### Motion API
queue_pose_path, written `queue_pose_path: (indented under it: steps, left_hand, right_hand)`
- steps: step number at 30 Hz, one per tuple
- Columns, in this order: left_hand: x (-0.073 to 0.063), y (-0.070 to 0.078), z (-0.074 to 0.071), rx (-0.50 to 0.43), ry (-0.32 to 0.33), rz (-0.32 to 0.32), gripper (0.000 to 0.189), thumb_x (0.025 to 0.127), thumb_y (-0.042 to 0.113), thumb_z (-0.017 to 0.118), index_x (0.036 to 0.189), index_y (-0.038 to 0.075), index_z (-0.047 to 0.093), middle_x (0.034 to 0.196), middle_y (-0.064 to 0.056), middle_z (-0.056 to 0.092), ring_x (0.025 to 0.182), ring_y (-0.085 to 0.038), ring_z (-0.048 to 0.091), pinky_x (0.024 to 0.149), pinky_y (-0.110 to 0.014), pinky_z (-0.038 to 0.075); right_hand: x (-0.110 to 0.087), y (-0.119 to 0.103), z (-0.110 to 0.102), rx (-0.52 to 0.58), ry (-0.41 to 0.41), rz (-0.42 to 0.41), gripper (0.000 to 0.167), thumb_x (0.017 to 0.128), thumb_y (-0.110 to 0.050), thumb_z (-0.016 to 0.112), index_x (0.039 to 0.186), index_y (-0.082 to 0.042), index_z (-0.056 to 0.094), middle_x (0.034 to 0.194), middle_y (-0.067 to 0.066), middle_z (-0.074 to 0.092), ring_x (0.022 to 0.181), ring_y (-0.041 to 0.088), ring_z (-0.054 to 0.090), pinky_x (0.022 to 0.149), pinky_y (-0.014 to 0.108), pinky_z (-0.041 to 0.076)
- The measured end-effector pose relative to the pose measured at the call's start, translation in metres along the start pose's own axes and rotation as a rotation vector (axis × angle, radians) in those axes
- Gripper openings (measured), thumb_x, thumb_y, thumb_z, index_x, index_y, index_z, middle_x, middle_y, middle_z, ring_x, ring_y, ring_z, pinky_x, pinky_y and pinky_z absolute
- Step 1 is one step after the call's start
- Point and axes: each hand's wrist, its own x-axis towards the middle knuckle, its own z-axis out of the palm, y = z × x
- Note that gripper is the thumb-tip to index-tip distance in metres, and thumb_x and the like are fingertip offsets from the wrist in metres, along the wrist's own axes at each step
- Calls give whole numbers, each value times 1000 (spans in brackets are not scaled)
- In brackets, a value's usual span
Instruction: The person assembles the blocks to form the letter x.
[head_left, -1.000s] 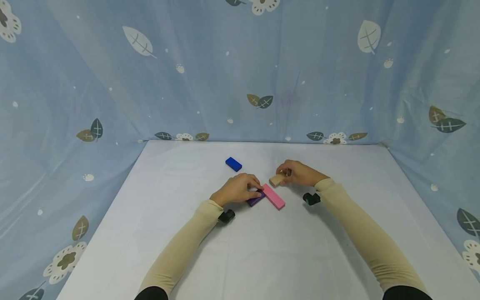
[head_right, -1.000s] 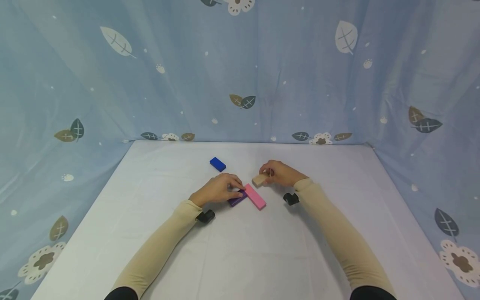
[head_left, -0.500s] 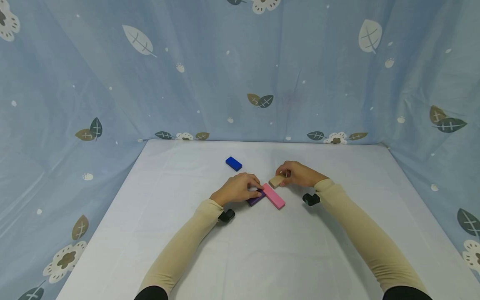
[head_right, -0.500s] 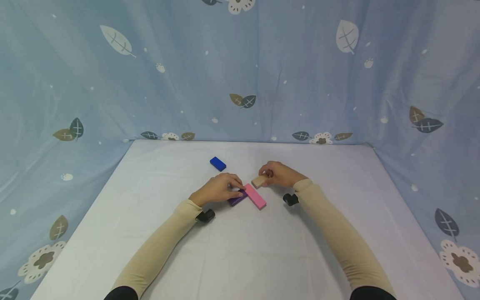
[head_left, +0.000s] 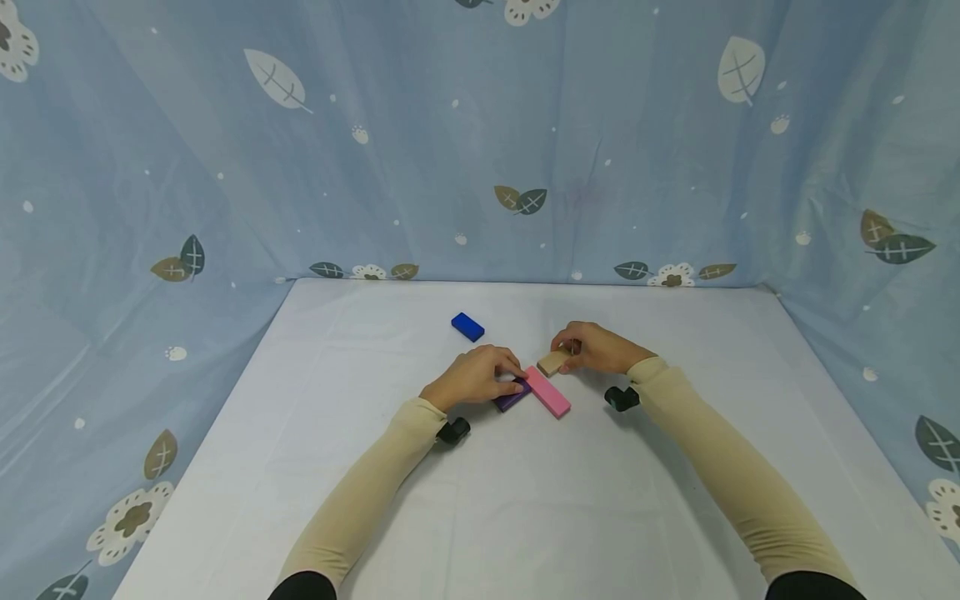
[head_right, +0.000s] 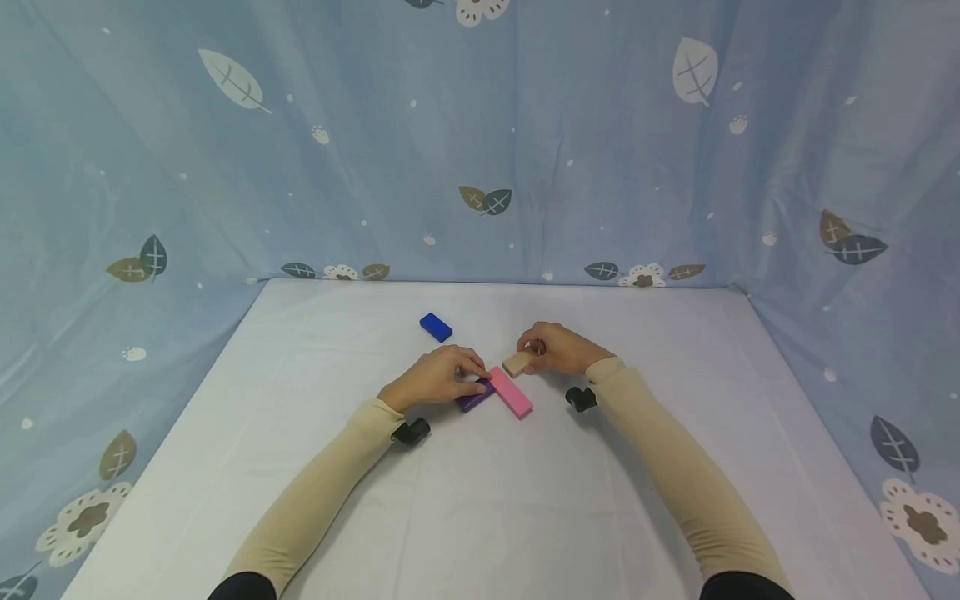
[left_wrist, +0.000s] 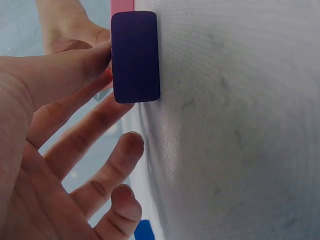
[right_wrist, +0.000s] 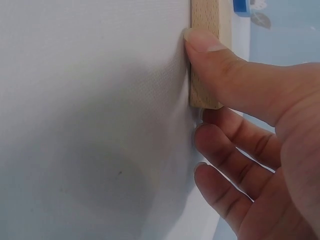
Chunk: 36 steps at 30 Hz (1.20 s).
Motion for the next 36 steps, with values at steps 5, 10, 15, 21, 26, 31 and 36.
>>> queue_pose_path:
  steps: [5,10,15,21,26,31,36]
  left_hand:
    - [1,-1,1,0,-5,1,26,95,31,76,119,23,80,123,8,73,115,-14,63,91,-39,53]
    - [2,-2,2,3,-5,-4,25,95,31,76,118,24,80,123,9,73,113,-13,62,90,-38,52]
    - [2,-1,2,-2,-5,-4,25,95,31,76,119,23,80,125,7,73,118,-16,63,95,-43,54]
    - [2,-1,1,0,-1,4,25,95,31,76,119,23,80,125,6,73,120,-16,64,97,-46,54]
    - [2,-1,1,7,2,3,25,95,32,76,118,24,80,124,8,73,115,-15,63,91,-42,53]
    - [2,-1,1,5,3,1,25,95,32,76,119,23,80,125,7,73,113,-14,62,87,-36,51]
    - [1,0,0,5,0,3,25,95,31,76,118,22,80,125,7,73,113,-15,63,88,-38,53]
  right_hand:
    - [0,-1,0,1,2,-3,35,84,-15,86,117,-7,74,101,8,66,92,21,55,82,31,48]
    - [0,-2,0,8,-5,-5,35,85,-14,85,117,-7,74,101,9,65,92,22,55,83,33,48]
    - [-1,-3,-1,9,-10,-12,35,85,-15,85,117,-6,74,101,9,65,91,21,55,82,33,48]
    - [-1,-3,-1,5,-9,-13,35,86,-15,85,117,-6,74,101,9,65,91,20,55,81,32,47]
    - [0,-6,-1,2,-18,-21,35,86,-15,85,117,-6,74,100,9,64,90,20,54,80,32,47]
    - [0,-8,-2,8,-27,-15,34,86,-14,85,117,-6,73,100,9,64,90,20,54,80,32,47]
    - [0,-8,-1,6,-31,-17,34,86,-14,85,117,-6,73,101,9,64,91,21,55,81,32,48]
